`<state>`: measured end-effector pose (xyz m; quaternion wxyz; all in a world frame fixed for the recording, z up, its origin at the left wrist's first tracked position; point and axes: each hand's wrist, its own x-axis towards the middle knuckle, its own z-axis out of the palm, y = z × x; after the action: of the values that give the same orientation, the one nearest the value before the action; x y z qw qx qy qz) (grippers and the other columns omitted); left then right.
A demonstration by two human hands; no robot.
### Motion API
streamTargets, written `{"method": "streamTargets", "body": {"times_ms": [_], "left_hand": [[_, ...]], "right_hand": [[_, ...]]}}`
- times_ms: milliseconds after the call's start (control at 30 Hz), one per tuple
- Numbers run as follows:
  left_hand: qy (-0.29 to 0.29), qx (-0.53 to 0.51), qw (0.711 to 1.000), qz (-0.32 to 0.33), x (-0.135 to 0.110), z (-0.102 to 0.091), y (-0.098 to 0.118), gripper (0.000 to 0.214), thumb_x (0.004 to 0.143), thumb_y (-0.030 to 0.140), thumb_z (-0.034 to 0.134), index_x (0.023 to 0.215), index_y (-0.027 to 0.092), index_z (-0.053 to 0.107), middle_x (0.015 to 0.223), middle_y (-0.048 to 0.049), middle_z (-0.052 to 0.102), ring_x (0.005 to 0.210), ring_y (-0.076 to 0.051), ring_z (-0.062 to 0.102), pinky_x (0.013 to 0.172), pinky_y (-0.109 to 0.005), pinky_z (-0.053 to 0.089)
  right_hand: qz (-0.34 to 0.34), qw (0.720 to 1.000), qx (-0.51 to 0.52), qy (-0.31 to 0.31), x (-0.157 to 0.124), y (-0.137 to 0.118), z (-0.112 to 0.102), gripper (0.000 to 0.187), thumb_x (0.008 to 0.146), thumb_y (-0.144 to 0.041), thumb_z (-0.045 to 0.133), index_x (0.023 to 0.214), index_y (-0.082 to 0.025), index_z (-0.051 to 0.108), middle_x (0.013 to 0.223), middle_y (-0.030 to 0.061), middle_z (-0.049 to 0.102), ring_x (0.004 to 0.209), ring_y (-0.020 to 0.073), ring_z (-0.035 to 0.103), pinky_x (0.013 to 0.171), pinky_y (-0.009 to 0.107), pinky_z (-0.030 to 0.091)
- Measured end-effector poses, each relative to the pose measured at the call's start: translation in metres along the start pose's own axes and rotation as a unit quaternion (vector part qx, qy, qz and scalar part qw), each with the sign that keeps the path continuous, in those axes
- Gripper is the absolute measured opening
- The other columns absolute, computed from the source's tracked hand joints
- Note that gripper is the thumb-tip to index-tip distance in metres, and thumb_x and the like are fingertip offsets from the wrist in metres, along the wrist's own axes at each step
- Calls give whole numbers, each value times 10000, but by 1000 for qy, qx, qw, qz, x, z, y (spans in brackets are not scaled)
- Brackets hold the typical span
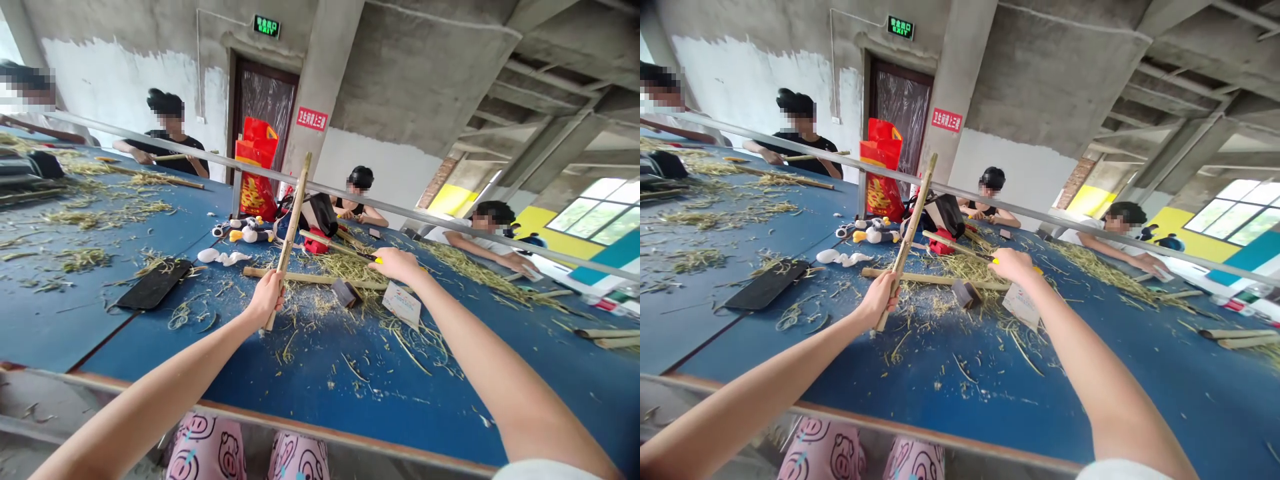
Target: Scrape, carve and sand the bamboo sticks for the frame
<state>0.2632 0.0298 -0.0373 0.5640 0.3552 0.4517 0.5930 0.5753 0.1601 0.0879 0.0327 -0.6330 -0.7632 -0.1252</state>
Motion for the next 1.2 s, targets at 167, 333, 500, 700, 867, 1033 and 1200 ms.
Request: {"method": "streamTargets", "body": {"times_ms": [167, 333, 500, 700, 867, 1033, 1200], "left_hand": [[-5, -14, 1000, -10, -1, 2, -2, 242, 910, 475, 434, 941, 236, 454, 601, 74, 432, 367, -56, 330, 340, -158, 261], [-19, -21, 999, -14, -5, 1, -2, 252, 908, 476, 431, 981, 237, 465, 605, 75, 434, 370, -53, 322, 347, -155, 248], [-25, -8, 1000, -5, -6, 0, -1, 266, 899, 494, 437, 967, 238, 451, 601, 75, 450, 370, -52, 340, 355, -146, 257], [-18, 30, 999, 13, -7, 3, -3, 223, 875, 428, 546, 920, 240, 434, 586, 91, 430, 372, -43, 338, 362, -139, 266], [5, 119, 991, 63, -13, 7, -6, 311, 826, 422, 668, 870, 224, 431, 586, 100, 381, 399, -35, 358, 378, -137, 287], [-16, 120, 991, 57, -13, 9, -6, 267, 856, 397, 636, 887, 225, 434, 604, 95, 392, 389, -30, 332, 365, -138, 264], [-28, 32, 999, -1, -9, 7, -7, 301, 948, 516, 433, 969, 218, 464, 588, 77, 422, 375, -44, 320, 356, -145, 246]], "right_hand": [[5, 1000, 31, 4, 18, 0, 13, 320, 825, -379, 696, 1101, -220, 725, 1160, 113, 701, 1021, 251, 639, 829, 314, 455], [17, 998, 60, -11, 23, -32, 48, 388, 828, -364, 707, 1183, -209, 685, 1190, 119, 676, 999, 229, 646, 798, 281, 459], [53, 992, 108, 44, 9, -37, 44, 643, 922, -492, 523, 1423, -107, 405, 1370, 244, 471, 1067, 260, 617, 830, 311, 463], [7, 954, 244, 177, -62, -43, 34, 301, 924, -448, 463, 1092, -198, 469, 1141, 142, 563, 1006, 253, 590, 856, 351, 450], [-101, 920, 373, 69, -104, -76, 38, 237, 959, -456, 397, 951, -240, 496, 802, 12, 606, 753, 190, 594, 696, 298, 443], [-159, 926, 340, 32, -85, -117, 31, 337, 987, -463, 358, 907, -233, 592, 720, -7, 628, 620, 156, 565, 564, 252, 353], [-180, 956, 225, 55, -36, -162, 17, 483, 988, -543, 342, 906, -223, 695, 833, 66, 718, 731, 202, 632, 597, 261, 371]]}}
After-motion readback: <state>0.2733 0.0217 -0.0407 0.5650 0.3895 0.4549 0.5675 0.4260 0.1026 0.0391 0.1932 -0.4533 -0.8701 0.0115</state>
